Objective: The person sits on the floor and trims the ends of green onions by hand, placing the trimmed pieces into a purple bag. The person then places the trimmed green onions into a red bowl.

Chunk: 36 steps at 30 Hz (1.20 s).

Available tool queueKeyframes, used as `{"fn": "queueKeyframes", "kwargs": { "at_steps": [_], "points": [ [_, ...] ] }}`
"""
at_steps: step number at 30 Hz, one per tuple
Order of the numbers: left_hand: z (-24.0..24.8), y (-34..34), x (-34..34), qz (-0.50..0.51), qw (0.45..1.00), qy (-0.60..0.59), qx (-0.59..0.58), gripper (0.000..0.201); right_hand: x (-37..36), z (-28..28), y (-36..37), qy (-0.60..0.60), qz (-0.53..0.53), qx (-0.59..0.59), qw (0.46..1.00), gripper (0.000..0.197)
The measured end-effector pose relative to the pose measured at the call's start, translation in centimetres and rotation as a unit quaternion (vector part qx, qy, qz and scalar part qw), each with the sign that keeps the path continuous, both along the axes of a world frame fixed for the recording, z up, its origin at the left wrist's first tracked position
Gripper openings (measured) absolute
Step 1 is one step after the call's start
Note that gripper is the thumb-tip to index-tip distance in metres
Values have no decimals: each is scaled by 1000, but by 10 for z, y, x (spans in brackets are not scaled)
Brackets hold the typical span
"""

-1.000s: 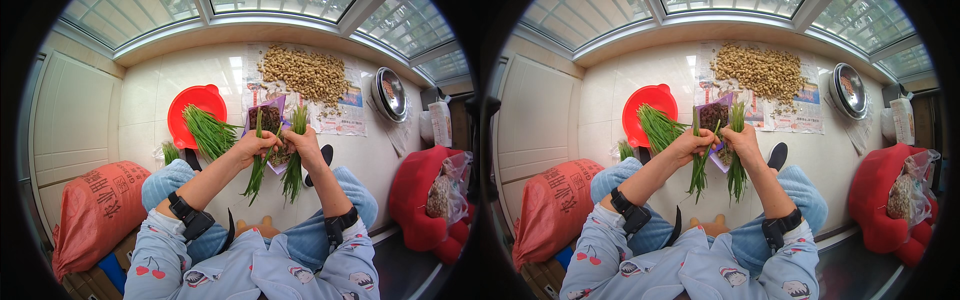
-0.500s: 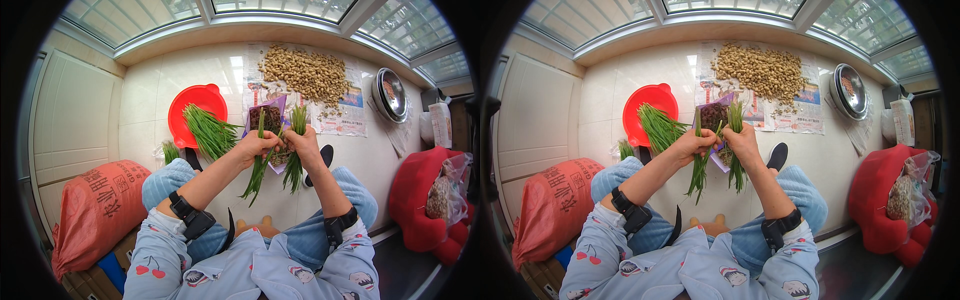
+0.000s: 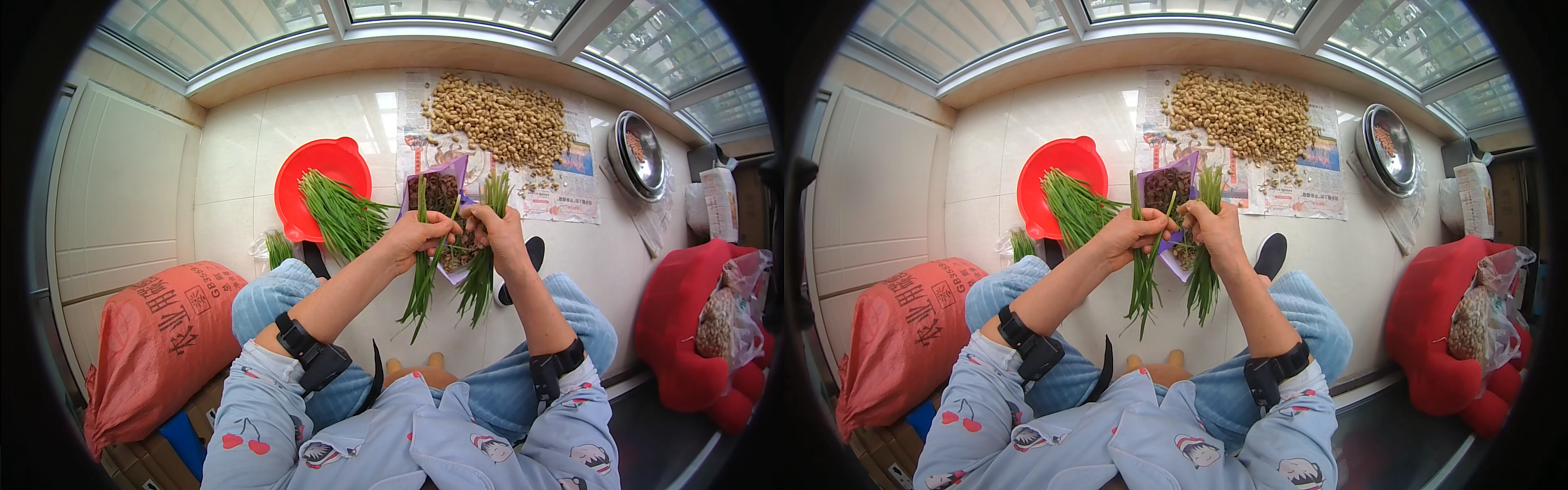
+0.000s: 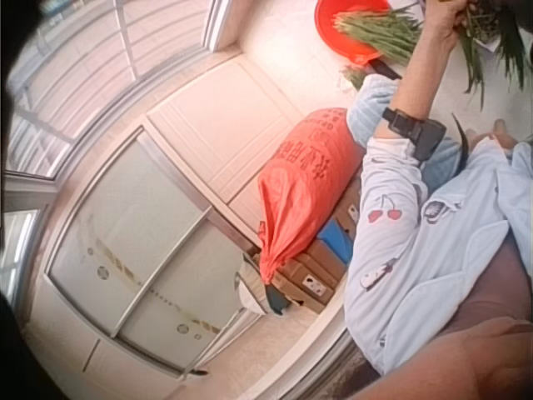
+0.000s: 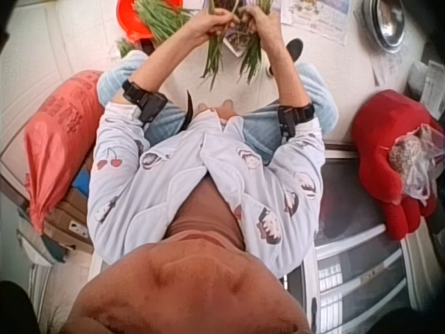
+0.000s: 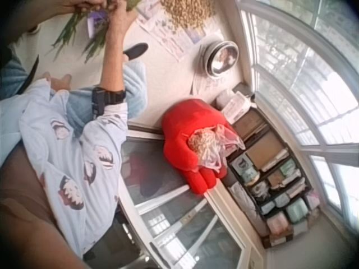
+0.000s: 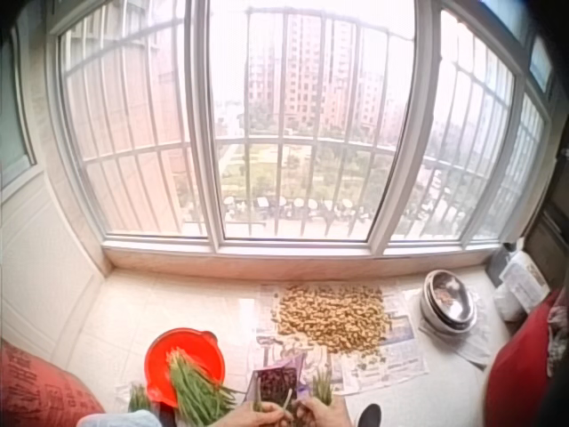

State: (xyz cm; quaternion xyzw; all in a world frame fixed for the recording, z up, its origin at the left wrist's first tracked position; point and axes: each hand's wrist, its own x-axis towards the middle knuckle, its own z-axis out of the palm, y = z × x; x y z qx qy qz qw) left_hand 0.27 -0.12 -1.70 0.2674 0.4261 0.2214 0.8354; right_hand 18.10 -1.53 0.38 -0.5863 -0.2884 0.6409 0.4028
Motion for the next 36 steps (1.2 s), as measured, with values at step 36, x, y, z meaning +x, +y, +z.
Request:
{"fn": "queueKeyframes", "kwargs": {
  "at_steps": [36],
  "points": [
    [0, -1, 1, -19, 1000, 21, 0, 12, -8, -2, -5, 6, 32, 36, 999, 10]
  ]
}}
